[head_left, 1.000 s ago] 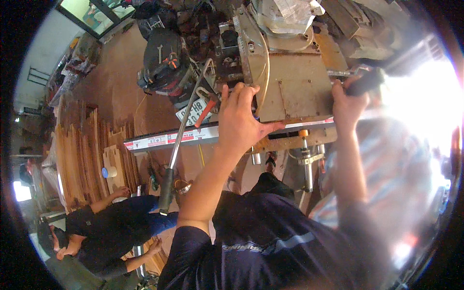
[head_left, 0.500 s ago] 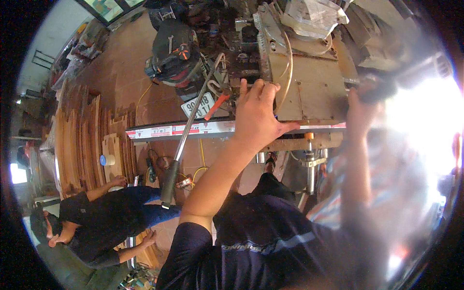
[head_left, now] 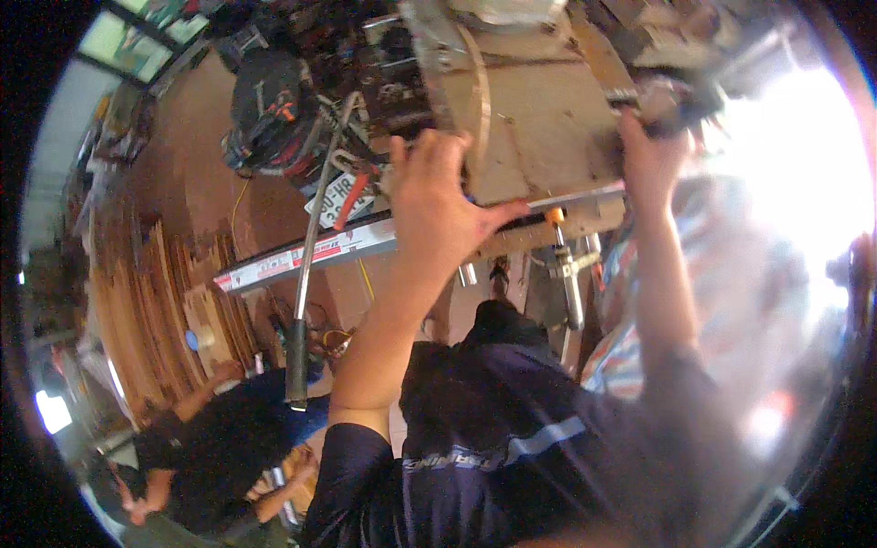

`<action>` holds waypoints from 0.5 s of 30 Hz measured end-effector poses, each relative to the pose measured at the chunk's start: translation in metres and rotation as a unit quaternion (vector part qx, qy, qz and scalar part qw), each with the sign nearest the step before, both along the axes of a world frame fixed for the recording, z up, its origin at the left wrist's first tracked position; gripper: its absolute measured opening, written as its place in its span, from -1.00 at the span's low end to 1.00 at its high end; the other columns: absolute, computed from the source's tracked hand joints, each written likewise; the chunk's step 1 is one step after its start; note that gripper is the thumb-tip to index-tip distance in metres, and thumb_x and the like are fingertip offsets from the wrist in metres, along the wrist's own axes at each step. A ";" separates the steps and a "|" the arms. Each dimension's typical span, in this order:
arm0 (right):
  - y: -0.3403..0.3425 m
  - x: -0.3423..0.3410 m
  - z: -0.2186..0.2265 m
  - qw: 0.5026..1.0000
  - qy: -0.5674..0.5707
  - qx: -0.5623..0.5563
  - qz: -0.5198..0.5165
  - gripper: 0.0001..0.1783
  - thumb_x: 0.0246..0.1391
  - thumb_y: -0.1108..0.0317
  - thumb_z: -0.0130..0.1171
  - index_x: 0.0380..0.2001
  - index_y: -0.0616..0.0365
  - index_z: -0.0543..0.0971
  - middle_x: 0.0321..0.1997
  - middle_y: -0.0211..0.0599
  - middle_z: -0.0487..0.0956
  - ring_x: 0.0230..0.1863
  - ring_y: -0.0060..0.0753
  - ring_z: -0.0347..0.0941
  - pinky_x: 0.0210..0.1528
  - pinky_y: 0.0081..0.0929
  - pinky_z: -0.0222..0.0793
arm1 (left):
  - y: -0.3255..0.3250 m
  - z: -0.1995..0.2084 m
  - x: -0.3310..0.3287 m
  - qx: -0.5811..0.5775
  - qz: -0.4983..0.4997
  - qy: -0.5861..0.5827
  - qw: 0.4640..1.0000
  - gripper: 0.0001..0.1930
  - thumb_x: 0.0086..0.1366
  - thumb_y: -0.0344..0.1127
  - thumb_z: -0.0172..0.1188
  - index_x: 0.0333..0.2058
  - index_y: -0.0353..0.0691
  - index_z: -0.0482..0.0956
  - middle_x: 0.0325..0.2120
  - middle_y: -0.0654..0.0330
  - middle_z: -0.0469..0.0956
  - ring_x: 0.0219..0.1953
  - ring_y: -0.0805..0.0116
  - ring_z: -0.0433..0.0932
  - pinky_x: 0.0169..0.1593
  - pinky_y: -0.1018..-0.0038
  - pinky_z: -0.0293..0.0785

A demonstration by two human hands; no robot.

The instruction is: The person uses a spirit level to check alignment on a large machine, then removes the level and uses a power drill to secure components. They insert small metal pins into slots on the machine and adjust parts by hand while another person assists nearby.

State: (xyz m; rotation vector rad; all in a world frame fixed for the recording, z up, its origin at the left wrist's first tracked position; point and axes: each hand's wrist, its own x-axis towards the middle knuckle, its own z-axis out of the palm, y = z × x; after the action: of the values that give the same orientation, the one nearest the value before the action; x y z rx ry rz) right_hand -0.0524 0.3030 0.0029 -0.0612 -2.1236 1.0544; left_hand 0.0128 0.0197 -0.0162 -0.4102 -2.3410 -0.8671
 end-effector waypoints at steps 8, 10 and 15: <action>-0.003 0.005 0.012 0.992 -0.088 -0.090 0.010 -0.76 -0.01 0.32 0.43 -0.32 0.26 0.69 -0.49 -0.27 0.68 -0.42 -0.44 0.61 -0.23 -0.31 0.57 | 0.011 0.012 0.006 -0.023 0.023 -0.050 0.998 -0.01 -0.34 0.29 0.82 -0.04 -0.25 0.60 -0.20 0.00 0.71 -0.09 -0.14 0.72 0.26 -0.15 0.47; -0.003 0.006 0.016 0.990 -0.072 -0.112 0.037 -0.75 -0.02 0.31 0.43 -0.34 0.27 0.67 -0.49 -0.28 0.68 -0.43 -0.46 0.60 -0.23 -0.31 0.57 | 0.013 0.014 0.007 -0.027 0.030 -0.038 0.998 -0.06 -0.34 0.24 0.86 -0.08 -0.23 0.62 -0.17 -0.05 0.67 -0.13 -0.07 0.70 -0.04 0.12 0.66; -0.003 0.004 0.016 0.992 -0.054 -0.104 0.039 -0.73 -0.03 0.29 0.44 -0.34 0.27 0.68 -0.45 -0.21 0.71 -0.41 -0.33 0.65 -0.21 -0.25 0.59 | 0.013 0.015 0.008 -0.020 0.031 -0.062 0.997 -0.05 -0.31 0.24 0.86 -0.04 -0.23 0.62 -0.17 -0.07 0.67 -0.12 -0.07 0.72 -0.01 0.12 0.66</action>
State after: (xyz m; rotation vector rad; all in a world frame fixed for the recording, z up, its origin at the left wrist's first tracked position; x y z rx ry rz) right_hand -0.0480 0.3002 0.0192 -0.1386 -2.1189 1.3446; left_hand 0.0208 0.0326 -0.0011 -0.3066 -2.4733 -0.8399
